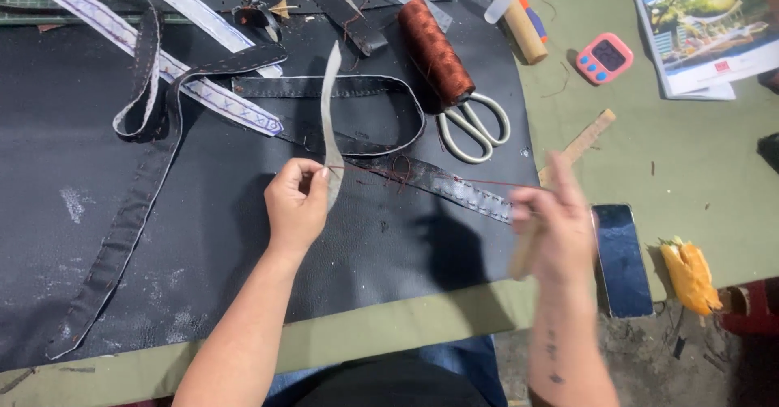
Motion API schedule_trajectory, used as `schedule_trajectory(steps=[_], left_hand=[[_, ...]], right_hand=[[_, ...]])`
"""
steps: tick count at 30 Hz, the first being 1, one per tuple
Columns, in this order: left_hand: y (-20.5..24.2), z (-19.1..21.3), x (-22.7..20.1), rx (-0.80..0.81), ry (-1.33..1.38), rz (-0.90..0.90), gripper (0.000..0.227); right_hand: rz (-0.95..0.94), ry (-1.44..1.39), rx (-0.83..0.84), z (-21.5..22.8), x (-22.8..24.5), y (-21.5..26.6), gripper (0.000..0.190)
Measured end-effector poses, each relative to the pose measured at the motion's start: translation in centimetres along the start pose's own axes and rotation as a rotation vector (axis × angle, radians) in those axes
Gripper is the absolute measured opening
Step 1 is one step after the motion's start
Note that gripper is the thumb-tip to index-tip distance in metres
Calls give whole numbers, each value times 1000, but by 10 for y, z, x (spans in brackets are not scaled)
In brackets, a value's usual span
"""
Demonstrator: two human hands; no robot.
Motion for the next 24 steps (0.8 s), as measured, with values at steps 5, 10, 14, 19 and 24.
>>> schedule_trajectory(steps=[5, 10, 14, 19, 24], left_hand=[[-2, 14, -10, 37, 10, 23, 5], [-5, 29, -12, 89, -34, 35, 8], [-10, 34, 0, 129, -278, -43, 8], [-12, 34, 20, 248, -453, -14, 29], [-11, 47, 5, 139, -736, -123, 27]], right_hand=[[0, 65, -358, 75, 56, 50, 66], [21, 209, -446, 161, 62, 84, 59], [-132, 529, -410, 176, 69, 93, 34], [-290, 970, -268, 165, 80, 99, 55], [-261, 2585, 86, 405, -18, 134, 108]])
Point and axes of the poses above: each hand's wrist, its own y-axis away from the middle knuckle, its own z-axis out of the back of the hand, x = y × z, the point moved 2 cm from there along -y, towards the middle knuckle, and after that the axes turned 15 degrees about x, right-handed, at the moved point
